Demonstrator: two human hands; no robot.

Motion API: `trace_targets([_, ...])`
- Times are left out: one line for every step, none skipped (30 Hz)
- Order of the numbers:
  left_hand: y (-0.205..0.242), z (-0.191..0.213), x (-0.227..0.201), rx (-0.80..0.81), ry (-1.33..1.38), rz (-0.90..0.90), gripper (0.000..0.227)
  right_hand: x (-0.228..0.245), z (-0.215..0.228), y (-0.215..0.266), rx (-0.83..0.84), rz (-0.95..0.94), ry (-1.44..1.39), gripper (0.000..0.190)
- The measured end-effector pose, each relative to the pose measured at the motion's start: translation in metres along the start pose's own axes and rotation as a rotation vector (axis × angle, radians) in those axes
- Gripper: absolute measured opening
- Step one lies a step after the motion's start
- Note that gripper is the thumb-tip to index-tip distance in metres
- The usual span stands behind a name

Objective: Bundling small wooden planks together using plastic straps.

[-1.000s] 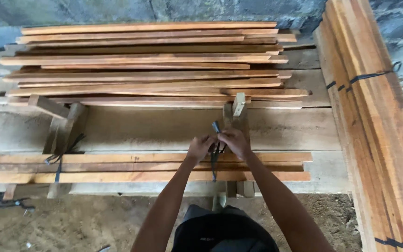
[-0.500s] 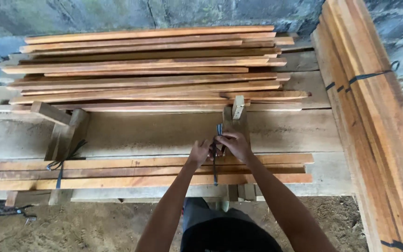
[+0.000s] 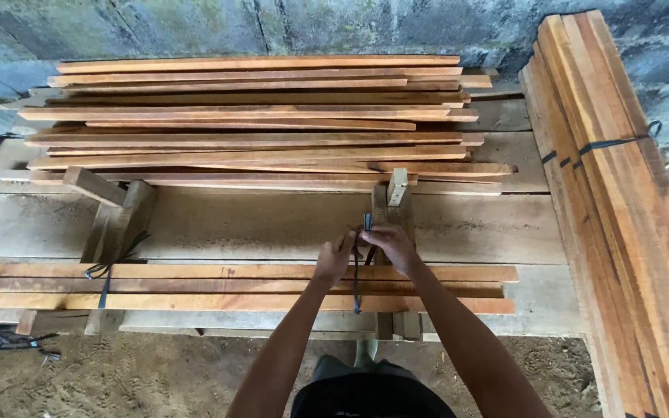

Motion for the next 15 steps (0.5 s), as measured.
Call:
trace_targets([0.0,0.002,-0.011,0.0,0.001,-0.003,0.038,0.0,0.001,-0.003,-0.001,0.003,0.001,0.025])
trace_targets([0.001,0.003,-0.02,0.004,0.056,0.03,0.035,-0.001,0.003,-0.006,0.003,0.013,0.019,0.024])
trace_targets([0.005,0.006,-0.028,0.01,0.108,0.071,0.031,-0.005,0.003,-0.005,0.007,0.016,0.035,0.024])
trace_targets([0.007,0.003,-0.022,0.012,0.107,0.075,0.031,-0.008,0.005,-0.003,0.005,0.012,0.034,0.024])
trace_targets([0.007,0.003,-0.019,-0.007,0.116,0.021,0.03,-0.008,0.005,-0.004,0.013,0.017,-0.026,0.024])
trace_targets([0.007,0.003,-0.017,-0.026,0.124,-0.033,0.029,-0.009,0.005,-0.004,0.021,0.023,-0.085,0.025])
trace_targets([0.006,0.004,-0.022,-0.026,0.124,-0.039,0.029,-0.001,0.002,-0.002,0.021,0.028,-0.085,0.025])
trace_targets([0.006,0.006,-0.027,-0.033,0.105,-0.042,0.029,0.004,0.0,-0.001,0.032,0.004,-0.103,0.026])
trace_targets([0.008,0.006,-0.03,-0.039,0.087,-0.043,0.03,0.008,-0.002,0.004,0.042,-0.022,-0.12,0.027])
trace_targets([0.009,0.005,-0.028,-0.037,0.087,-0.045,0.03,0.002,0.001,0.002,0.04,-0.021,-0.121,0.027])
trace_targets([0.009,0.006,-0.025,-0.056,0.058,-0.044,0.028,-0.002,0.003,0.0,0.059,-0.004,-0.134,0.025])
trace_targets([0.009,0.007,-0.022,-0.076,0.03,-0.042,0.027,-0.007,0.004,-0.002,0.077,0.014,-0.148,0.024])
trace_targets([0.009,0.006,-0.021,-0.074,0.03,-0.04,0.027,-0.005,0.005,-0.001,0.076,0.011,-0.148,0.024])
trace_targets([0.009,0.004,-0.019,-0.048,0.106,-0.007,0.028,-0.006,0.006,0.001,0.06,-0.04,-0.134,0.024])
trace_targets([0.007,0.003,-0.019,-0.024,0.182,0.023,0.031,-0.005,0.006,0.0,0.046,-0.087,-0.121,0.026])
Point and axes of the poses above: each hand's wrist, its own y-axis away from the middle knuckle, its own z-axis out of the back of the hand, x = y × z, the point moved 6 cm from there along -y, towards the middle knuckle, and after that the axes turned 14 degrees about -x, right-handed, at the moved point
